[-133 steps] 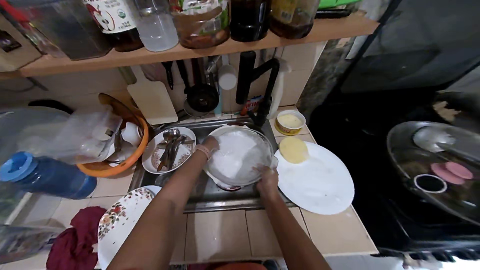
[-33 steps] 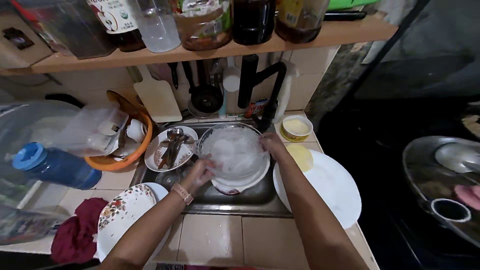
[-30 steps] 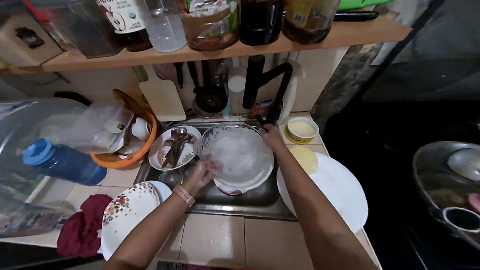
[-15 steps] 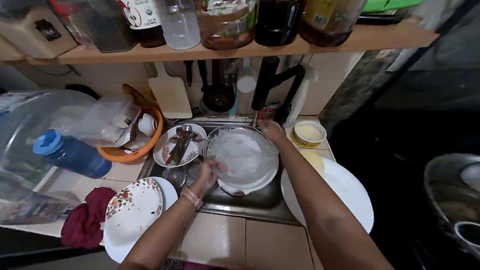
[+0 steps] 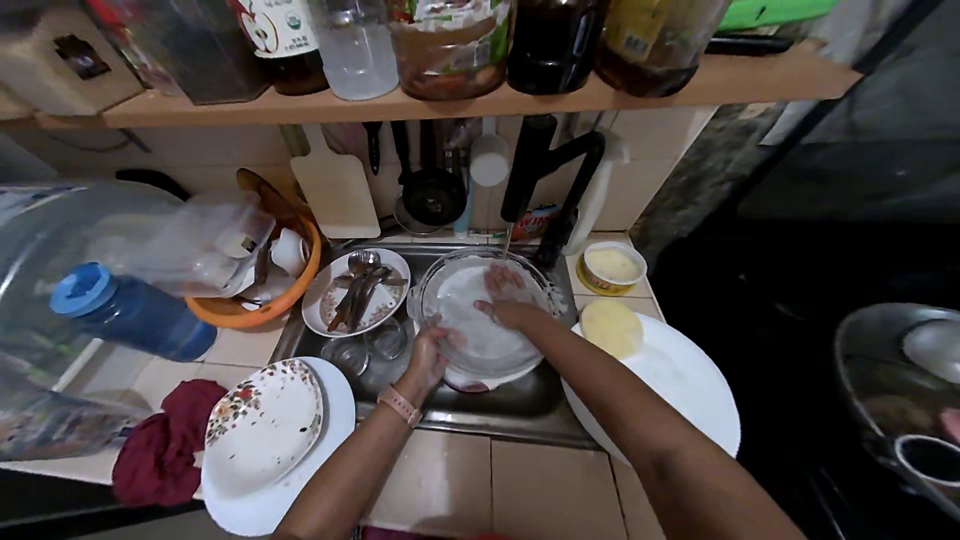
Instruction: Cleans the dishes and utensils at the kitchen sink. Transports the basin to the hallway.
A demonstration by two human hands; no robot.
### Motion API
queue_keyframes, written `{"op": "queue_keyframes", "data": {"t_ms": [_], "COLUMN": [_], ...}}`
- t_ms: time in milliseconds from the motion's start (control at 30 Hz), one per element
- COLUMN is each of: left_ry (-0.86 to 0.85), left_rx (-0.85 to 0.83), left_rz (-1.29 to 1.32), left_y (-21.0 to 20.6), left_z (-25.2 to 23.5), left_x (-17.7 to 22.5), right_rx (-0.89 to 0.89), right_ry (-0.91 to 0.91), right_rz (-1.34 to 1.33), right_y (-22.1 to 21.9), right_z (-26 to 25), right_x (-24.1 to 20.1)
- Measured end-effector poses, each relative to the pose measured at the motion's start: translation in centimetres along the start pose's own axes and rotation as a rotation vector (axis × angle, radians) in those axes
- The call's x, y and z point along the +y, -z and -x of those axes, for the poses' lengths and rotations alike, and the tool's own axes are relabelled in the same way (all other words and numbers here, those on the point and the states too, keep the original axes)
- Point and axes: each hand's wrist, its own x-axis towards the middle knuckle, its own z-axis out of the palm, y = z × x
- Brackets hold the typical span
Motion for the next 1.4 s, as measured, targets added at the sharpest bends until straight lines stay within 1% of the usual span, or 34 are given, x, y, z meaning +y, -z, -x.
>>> {"op": "queue_keyframes", "data": {"t_ms": [67,133,200,233,267,333,400,433,500,567,633,700,767,867,967,1033,1067,1100,1133,1200,1300,1400], "left_ry": [0.001,-0.017,-0.047,-0.058,-0.069,-0.072,-0.046,-0.033,0.001,0.048,0.084,0.128,0.185,0.235,0.221,0.195,0.189,0.181,0.172,0.159,0.156,0.22], "left_rx": [0.004,-0.009,0.003,0.011,0.027,0.056,0.071,0.085,0.097,0.085,0.08,0.067,0.052,0.056,0.027,0.001,-0.008,-0.014,-0.021,-0.025,0.029,0.001], "left_rz": [0.012,0.019,-0.016,-0.034,-0.05,-0.07,-0.095,-0.094,-0.082,-0.062,-0.022,0.024,0.062,0.102,0.161,0.206,0.223,0.229,0.234,0.214,0.068,-0.092], "left_y": [-0.4,-0.7,-0.3,-0.1,0.2,0.9,1.5,1.7,1.9,2.2,2.2,1.8,1.2,0.7,0.1,-0.3,-0.7,-1.0,-1.2,-1.6,-2.6,-3.2], "left_z": [0.4,0.7,0.7,0.7,0.6,0.6,0.5,0.4,0.5,0.5,0.3,0.0,-0.3,-1.3,-2.0,-2.4,-2.5,-2.5,-2.6,-2.8,-3.7,-4.4], "left_x": [-0.2,-0.1,0.0,0.0,0.1,0.6,1.2,1.5,2.2,2.7,2.7,2.4,1.9,0.7,-0.3,-0.6,-0.6,-0.7,-0.8,-0.9,-1.0,-1.1], "right_rx": [0.0,-0.071,-0.042,-0.024,-0.012,0.022,0.117,0.153,0.16,0.137,0.111,0.077,0.131,0.177,0.242,0.291,0.341,0.433,0.539,0.682,0.763,0.79], "right_ry": [0.07,0.245,0.399,0.425,0.41,0.305,0.203,0.125,-0.136,-0.405,-0.55,-0.57,-0.564,-0.571,-0.497,-0.456,-0.449,-0.45,-0.451,-0.466,-0.469,-0.42], "right_rz": [-0.062,-0.035,0.02,0.044,0.063,0.101,0.133,0.106,-0.104,-0.433,-0.771,-1.006,-1.047,-1.1,-1.36,-1.571,-1.652,-1.689,-1.683,-1.628,-1.57,-1.396], "right_y": [-0.9,-1.3,-1.7,-1.7,-1.6,-0.6,0.2,0.7,2.0,2.7,1.5,0.8,1.0,2.9,3.3,2.9,2.5,1.9,1.4,1.2,2.0,2.6], "right_z": [-0.4,-0.1,-0.1,-0.2,-0.2,0.1,0.7,1.4,3.3,4.3,3.8,3.7,4.2,5.9,7.1,8.1,8.4,8.5,8.5,8.4,8.5,8.6], "right_x": [-1.7,-3.6,-3.4,-2.6,-1.5,0.5,2.1,2.3,1.5,1.6,3.6,5.2,5.5,4.9,4.7,3.4,2.6,1.7,1.1,0.4,0.1,-0.3]}}
